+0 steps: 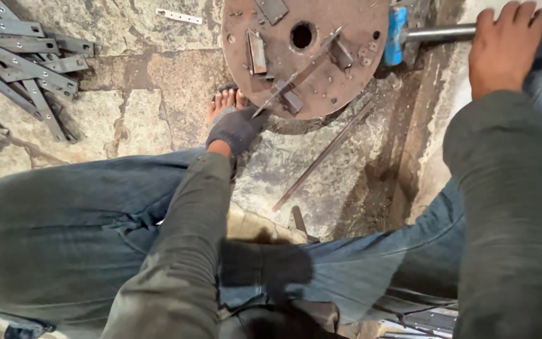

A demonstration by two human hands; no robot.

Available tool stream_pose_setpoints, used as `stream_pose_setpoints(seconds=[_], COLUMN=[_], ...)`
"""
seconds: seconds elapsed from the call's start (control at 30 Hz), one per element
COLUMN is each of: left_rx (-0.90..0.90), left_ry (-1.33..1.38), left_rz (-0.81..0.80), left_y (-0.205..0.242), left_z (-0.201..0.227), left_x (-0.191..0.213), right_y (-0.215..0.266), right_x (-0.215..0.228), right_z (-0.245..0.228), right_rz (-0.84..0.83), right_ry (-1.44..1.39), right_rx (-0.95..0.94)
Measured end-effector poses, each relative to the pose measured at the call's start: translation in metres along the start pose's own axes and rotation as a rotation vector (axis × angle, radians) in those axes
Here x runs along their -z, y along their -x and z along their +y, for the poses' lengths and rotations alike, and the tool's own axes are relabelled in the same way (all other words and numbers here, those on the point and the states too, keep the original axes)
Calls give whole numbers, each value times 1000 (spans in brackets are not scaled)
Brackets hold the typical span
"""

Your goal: Manually shaping and checking metal hinge components using a jig and hammer.

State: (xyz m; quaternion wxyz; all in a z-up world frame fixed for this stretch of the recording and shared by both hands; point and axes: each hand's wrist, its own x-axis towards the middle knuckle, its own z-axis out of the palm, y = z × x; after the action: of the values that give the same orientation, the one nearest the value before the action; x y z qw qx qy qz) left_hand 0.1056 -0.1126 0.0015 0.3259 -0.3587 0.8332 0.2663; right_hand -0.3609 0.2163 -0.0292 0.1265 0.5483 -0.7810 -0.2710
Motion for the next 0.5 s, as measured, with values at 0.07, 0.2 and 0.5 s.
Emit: stream_pose_setpoints(seconds=[0.07, 0.2, 0.5], left_rx=[17, 40, 39], left_ry=[1, 55, 66], left_rz=[4, -3, -86], left_y=[1, 7, 12], left_z=[0, 3, 10], left_x=[1, 4, 27], right_y=[9, 19, 67], right_x=[20, 98, 207], right_z=[-1, -21, -35], right_rz=[1, -91, -95], right_ry=[13, -20, -247], right_rx=[12, 112, -248])
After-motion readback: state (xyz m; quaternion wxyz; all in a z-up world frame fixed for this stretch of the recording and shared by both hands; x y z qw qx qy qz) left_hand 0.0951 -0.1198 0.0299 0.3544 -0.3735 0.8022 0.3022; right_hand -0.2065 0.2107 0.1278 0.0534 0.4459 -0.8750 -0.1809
